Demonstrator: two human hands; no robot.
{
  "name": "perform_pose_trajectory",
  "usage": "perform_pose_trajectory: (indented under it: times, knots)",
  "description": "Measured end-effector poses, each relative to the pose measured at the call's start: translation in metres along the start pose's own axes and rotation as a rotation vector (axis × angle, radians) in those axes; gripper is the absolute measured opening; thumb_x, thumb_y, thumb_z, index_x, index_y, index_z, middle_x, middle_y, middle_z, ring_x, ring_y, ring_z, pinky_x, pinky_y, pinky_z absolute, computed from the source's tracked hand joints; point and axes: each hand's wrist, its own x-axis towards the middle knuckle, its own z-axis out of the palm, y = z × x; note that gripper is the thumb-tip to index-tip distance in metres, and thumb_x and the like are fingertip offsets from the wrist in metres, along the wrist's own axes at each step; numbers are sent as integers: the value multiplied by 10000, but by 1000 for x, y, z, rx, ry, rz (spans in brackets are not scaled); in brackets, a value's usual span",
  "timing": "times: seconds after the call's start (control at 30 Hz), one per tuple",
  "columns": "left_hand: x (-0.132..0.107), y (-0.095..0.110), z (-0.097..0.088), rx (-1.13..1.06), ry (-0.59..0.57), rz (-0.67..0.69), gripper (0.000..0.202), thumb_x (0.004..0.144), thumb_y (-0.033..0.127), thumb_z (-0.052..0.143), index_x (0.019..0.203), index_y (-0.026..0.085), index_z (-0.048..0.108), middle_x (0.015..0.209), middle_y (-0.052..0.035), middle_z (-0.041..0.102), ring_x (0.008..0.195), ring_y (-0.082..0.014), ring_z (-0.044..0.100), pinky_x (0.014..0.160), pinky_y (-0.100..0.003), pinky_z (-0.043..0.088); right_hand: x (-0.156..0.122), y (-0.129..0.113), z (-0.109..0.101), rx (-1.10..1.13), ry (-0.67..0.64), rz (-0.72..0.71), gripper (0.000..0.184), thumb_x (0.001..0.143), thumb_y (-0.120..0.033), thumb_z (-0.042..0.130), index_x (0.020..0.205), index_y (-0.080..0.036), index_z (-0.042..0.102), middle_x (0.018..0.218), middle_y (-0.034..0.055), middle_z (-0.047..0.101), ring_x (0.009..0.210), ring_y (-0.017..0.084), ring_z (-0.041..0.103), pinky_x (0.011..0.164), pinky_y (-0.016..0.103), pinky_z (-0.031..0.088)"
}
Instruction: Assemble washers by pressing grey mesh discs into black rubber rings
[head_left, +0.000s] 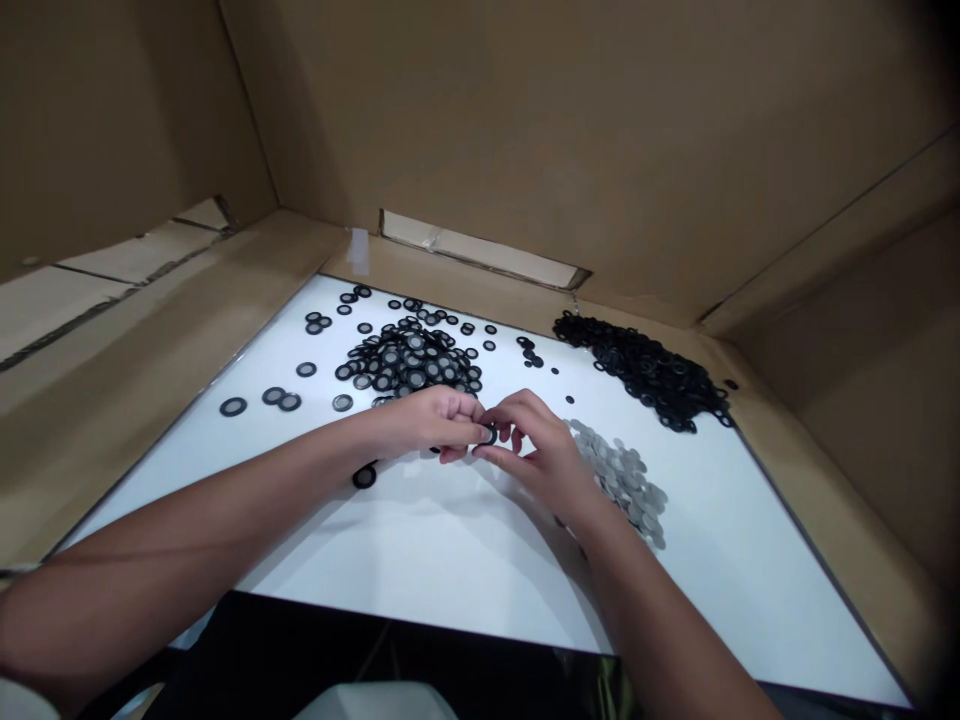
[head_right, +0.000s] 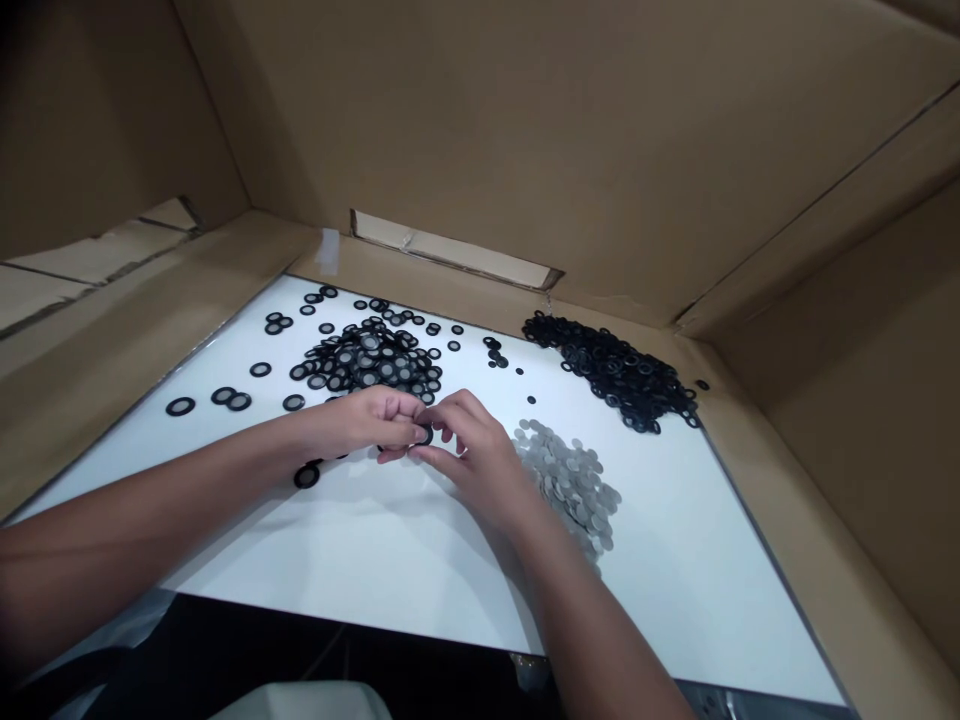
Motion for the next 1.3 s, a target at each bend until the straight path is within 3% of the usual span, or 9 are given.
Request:
perform_pose_trajectory:
  times: [0.33, 0.57, 0.7, 0.8, 0.9, 1.07, 1.2, 1.3]
  knots:
    - [0, -3, 0, 33, -6, -23, 199, 859, 364, 605, 845, 166, 584, 578, 29, 544, 523, -98, 455, 508, -228, 297, 0, 2, -10, 113, -127, 9, 270, 912, -288, 615, 1179, -282, 651, 965, 48, 539, 785, 154, 539, 658, 305, 466]
    - [1, -2, -1, -113, 14, 5, 233, 844, 384, 661, 849, 155, 619, 651, 10, 601, 555, -96, 540, 521, -220, 431, 2, 0, -10, 156, 33, 87, 202, 843, -299, 703, 1022, -232, 638, 922, 28, 550, 750, 135, 537, 668, 284, 479]
    - [3, -3, -2, -148, 59, 12, 217, 833, 361, 686, 855, 152, 631, 680, 4, 633, 561, -91, 575, 519, -211, 484, 1, 5, -6, 273, 55, 181, 270, 836, -321, 705, 1066, -243, 589, 989, 34, 577, 811, 146, 558, 665, 275, 474]
    - [4, -5, -2, -150, 107, 44, 207, 839, 351, 687, 856, 152, 632, 667, 7, 636, 554, -93, 591, 505, -204, 496, 0, 12, -1, 356, 90, 252, 275, 838, -351, 697, 1051, -236, 566, 886, 13, 578, 777, 146, 548, 637, 270, 454]
    - [6, -6, -1, -152, 144, 65, 205, 834, 343, 696, 850, 153, 623, 664, 7, 644, 554, -98, 602, 504, -209, 512, 1, 15, 2, 348, 140, 277, 188, 848, -355, 679, 913, -216, 570, 772, -11, 546, 688, 128, 511, 602, 265, 433]
    - [7, -8, -1, -200, 128, 69, 219, 841, 339, 695, 938, 146, 660, 753, -34, 685, 675, -126, 648, 566, -225, 551, 0, 6, 1, 40, 277, 79, 50, 858, -207, 651, 839, -209, 605, 796, 1, 545, 681, 122, 521, 580, 260, 438]
    - [7, -10, -1, -273, 87, 104, 281, 837, 324, 704, 1061, 156, 679, 865, -65, 698, 844, -171, 665, 662, -281, 589, -4, 1, -1, -201, 349, -70, 101, 859, -126, 613, 891, -221, 623, 821, 9, 556, 656, 116, 523, 526, 244, 434]
    - [7, -11, -1, -266, 92, 125, 308, 827, 312, 716, 1093, 160, 684, 878, -69, 696, 861, -180, 660, 657, -281, 589, -7, 2, -1, -283, 336, -154, 140, 861, -114, 607, 942, -227, 619, 873, 19, 576, 666, 115, 544, 554, 250, 464]
